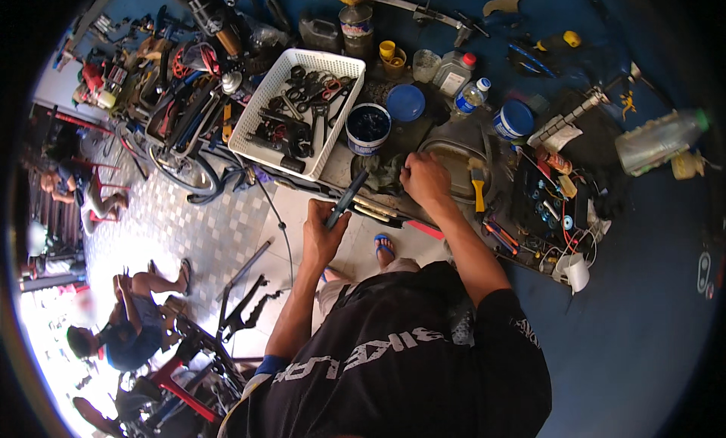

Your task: The person is working on a bicycle in a workshop. They handle a syringe-like tool and a small part, then use a screwdriver to work on the bicycle frame near the seat post.

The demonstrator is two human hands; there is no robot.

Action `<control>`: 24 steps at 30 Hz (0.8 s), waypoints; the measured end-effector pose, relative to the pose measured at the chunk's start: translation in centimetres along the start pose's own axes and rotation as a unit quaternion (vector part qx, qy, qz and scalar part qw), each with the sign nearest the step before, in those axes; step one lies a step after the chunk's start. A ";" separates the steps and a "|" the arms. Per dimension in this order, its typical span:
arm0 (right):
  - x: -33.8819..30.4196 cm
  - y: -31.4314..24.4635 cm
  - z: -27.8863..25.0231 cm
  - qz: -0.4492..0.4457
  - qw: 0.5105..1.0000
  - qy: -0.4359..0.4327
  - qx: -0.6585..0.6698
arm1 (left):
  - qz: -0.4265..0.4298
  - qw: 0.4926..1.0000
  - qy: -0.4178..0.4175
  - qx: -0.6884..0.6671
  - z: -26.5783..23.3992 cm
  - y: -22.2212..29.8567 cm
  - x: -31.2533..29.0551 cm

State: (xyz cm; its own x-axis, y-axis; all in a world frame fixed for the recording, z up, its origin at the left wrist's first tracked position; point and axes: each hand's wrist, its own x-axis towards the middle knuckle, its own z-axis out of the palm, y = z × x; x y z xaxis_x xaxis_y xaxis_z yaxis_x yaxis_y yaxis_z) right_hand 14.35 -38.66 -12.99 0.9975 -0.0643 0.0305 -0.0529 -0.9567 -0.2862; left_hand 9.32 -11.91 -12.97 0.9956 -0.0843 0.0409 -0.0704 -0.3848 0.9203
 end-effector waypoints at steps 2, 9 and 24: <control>0.0 0.2 -1.5 0.070 0.987 -0.034 0.142 | -0.010 0.999 -0.004 0.039 1.6 -0.7 0.3; -1.9 -0.5 0.0 0.037 0.793 -0.171 0.584 | -0.017 0.992 -0.045 0.117 4.4 -1.4 1.9; 1.3 -1.7 0.1 -0.507 0.862 0.012 -0.001 | 0.040 0.993 -0.054 0.097 3.7 1.8 2.0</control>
State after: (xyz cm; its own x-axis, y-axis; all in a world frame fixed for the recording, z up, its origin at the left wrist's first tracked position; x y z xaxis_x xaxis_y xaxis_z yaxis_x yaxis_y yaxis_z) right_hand 15.75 -37.13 -12.58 0.5291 0.7997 0.2838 0.8457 -0.5244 -0.0991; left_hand 10.92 -16.12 -12.66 0.9747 -0.2152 0.0601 -0.1704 -0.5420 0.8229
